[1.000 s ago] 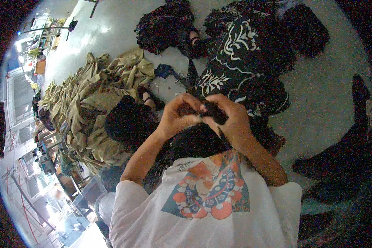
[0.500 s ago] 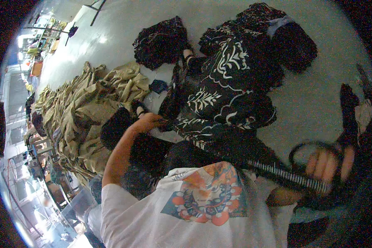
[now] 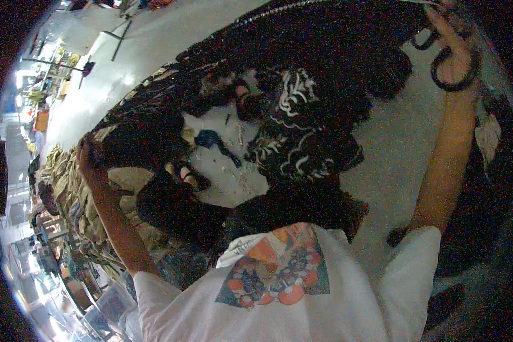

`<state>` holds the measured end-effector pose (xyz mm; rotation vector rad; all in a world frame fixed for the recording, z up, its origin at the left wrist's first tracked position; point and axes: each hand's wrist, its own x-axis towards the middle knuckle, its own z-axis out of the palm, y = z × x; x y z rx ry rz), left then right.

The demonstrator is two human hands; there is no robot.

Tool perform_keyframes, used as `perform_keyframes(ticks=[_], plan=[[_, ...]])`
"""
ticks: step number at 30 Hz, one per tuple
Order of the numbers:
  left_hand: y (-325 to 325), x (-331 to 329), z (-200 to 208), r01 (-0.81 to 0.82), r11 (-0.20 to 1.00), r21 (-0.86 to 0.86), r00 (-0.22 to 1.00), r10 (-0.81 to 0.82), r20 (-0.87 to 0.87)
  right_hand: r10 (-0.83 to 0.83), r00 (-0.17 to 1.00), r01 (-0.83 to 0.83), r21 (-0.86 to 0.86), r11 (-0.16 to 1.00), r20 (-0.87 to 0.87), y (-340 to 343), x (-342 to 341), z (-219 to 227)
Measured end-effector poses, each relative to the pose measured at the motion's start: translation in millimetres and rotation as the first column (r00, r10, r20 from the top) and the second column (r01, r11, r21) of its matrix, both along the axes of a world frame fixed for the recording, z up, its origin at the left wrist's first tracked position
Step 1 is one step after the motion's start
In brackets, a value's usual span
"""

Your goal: The person sits on the floor and uses scissors to trim loose threads and edges from a black patterned fabric. They repeatedly adjust the fabric and cut small sections, discarding the trimmed pieces onto the floor.

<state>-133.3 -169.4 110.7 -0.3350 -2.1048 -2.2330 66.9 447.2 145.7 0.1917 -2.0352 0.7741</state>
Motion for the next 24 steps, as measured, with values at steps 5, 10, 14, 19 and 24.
perform_keyframes(ticks=[5, 10, 14, 19, 24], plan=[[2.0, 55.4, -57.0, 0.133, 0.991, 0.005, 0.980, -0.132, 0.152, -0.161, 0.958, 0.214, -0.219, 0.952, 0.239, -29.5, 78.0, -26.8], [40.0, 99.3, -114.2, 0.373, 0.913, -0.164, 0.870, -0.283, 0.403, -0.109, 0.872, 0.371, -0.499, 0.783, 0.477, -33.8, 147.7, -112.7], [53.2, 123.0, -144.1, 0.520, 0.783, -0.340, 0.798, -0.304, 0.521, 0.100, 0.820, 0.433, -0.725, 0.535, 0.563, -41.6, 193.1, -201.7], [74.1, 132.5, -146.4, 0.582, 0.620, -0.526, 0.800, -0.317, 0.510, -0.338, 0.464, 0.630, -0.036, 0.776, 0.819, -91.0, 170.9, -219.0], [81.3, 129.0, -114.5, 0.567, 0.673, -0.475, 0.810, -0.351, 0.469, 0.277, 0.817, 0.306, -0.788, 0.535, 0.505, -189.4, 100.5, -154.1]])
